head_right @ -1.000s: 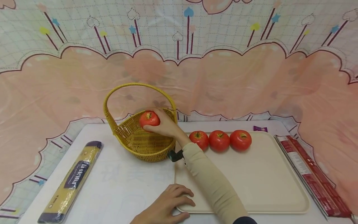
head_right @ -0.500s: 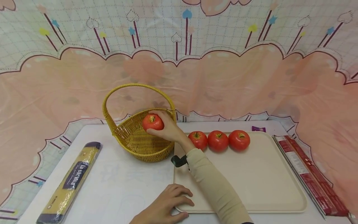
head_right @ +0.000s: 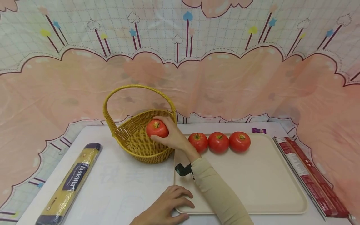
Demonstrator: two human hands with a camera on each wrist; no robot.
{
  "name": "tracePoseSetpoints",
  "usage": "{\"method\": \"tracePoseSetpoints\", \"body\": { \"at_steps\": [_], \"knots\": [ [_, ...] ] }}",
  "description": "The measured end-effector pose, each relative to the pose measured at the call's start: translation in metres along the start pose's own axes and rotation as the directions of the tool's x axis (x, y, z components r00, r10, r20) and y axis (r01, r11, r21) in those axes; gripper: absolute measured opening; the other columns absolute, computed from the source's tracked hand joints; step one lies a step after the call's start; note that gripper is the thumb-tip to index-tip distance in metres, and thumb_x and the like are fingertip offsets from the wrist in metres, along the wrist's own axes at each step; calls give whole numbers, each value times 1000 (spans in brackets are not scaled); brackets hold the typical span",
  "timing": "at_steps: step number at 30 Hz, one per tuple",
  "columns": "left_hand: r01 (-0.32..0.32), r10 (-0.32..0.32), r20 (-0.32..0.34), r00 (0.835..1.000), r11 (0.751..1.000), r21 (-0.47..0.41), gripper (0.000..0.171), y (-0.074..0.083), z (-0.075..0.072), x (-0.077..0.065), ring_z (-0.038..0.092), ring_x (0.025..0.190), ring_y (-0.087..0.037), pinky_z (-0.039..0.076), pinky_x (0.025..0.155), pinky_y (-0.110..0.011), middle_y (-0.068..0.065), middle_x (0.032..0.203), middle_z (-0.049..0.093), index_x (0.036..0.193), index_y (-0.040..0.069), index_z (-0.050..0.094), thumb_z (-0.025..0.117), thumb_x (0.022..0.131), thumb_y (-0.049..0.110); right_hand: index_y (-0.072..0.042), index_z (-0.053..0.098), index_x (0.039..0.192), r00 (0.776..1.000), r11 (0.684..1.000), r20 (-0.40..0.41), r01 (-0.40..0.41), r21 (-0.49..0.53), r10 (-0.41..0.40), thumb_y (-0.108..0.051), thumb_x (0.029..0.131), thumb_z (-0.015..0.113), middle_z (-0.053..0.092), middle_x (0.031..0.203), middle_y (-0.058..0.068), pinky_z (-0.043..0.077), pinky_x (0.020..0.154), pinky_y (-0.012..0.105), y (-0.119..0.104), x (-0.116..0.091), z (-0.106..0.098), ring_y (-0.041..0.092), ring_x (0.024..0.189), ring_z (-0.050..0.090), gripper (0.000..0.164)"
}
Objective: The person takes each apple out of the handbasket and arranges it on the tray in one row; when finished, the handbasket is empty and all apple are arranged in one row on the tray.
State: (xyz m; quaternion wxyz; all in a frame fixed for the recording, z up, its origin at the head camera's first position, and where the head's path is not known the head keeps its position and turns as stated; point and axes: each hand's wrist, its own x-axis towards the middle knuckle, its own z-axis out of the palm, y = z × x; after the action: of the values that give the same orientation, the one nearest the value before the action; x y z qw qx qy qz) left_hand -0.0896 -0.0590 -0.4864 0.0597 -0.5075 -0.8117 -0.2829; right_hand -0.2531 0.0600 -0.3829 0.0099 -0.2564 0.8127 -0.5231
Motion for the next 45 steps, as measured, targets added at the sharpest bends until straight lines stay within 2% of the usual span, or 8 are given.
{"method": "tracePoseSetpoints", "body": {
  "at_steps": [9,15,23,33,40,45],
  "knots": [
    [9,-10,17,1000,1000,8,22,1,1,-1,42,117,-5,36,100,-29,13,123,51,112,33,60,54,93,43,-34,39,137,999,999,-15,-44,22,44,-35,81,71,43,133,-8,46,94,48,9,-14,-1,21,118,48,65],
    [52,-50,45,998,997,-49,22,1,1,-1,41,119,-4,37,100,-28,13,123,52,112,33,61,56,92,41,-34,40,137,1000,1000,-17,-7,-6,7,-34,81,72,43,132,-8,47,94,46,10,-18,-1,19,118,48,64],
    [32,-32,27,999,999,-15,22,1,2,0,42,119,-5,37,100,-28,13,124,52,111,33,61,56,92,42,-40,38,136,999,1000,-27,-25,6,25,-31,81,73,41,134,-8,45,96,46,7,-25,-2,17,119,47,65],
    [46,-44,43,998,998,-43,21,2,-1,0,42,118,-5,37,100,-29,12,124,52,111,32,61,56,92,40,-21,39,139,997,997,-49,-52,59,55,-20,83,69,38,140,5,44,96,50,-24,-46,-15,28,122,46,64],
    [-3,3,14,1000,1000,7,21,0,-1,1,43,117,-6,38,98,-28,12,124,52,112,32,60,55,93,39,-23,39,139,995,998,-80,-50,46,53,-19,83,69,39,138,6,45,96,50,-24,-55,-23,28,122,45,63],
    [21,-20,34,999,1000,-17,21,2,-1,0,43,117,-6,38,99,-29,13,124,52,113,33,60,55,93,39,-21,39,139,995,999,-87,-37,31,40,-18,83,70,40,138,7,44,97,51,-20,-60,-25,28,122,45,63]
  ]
}}
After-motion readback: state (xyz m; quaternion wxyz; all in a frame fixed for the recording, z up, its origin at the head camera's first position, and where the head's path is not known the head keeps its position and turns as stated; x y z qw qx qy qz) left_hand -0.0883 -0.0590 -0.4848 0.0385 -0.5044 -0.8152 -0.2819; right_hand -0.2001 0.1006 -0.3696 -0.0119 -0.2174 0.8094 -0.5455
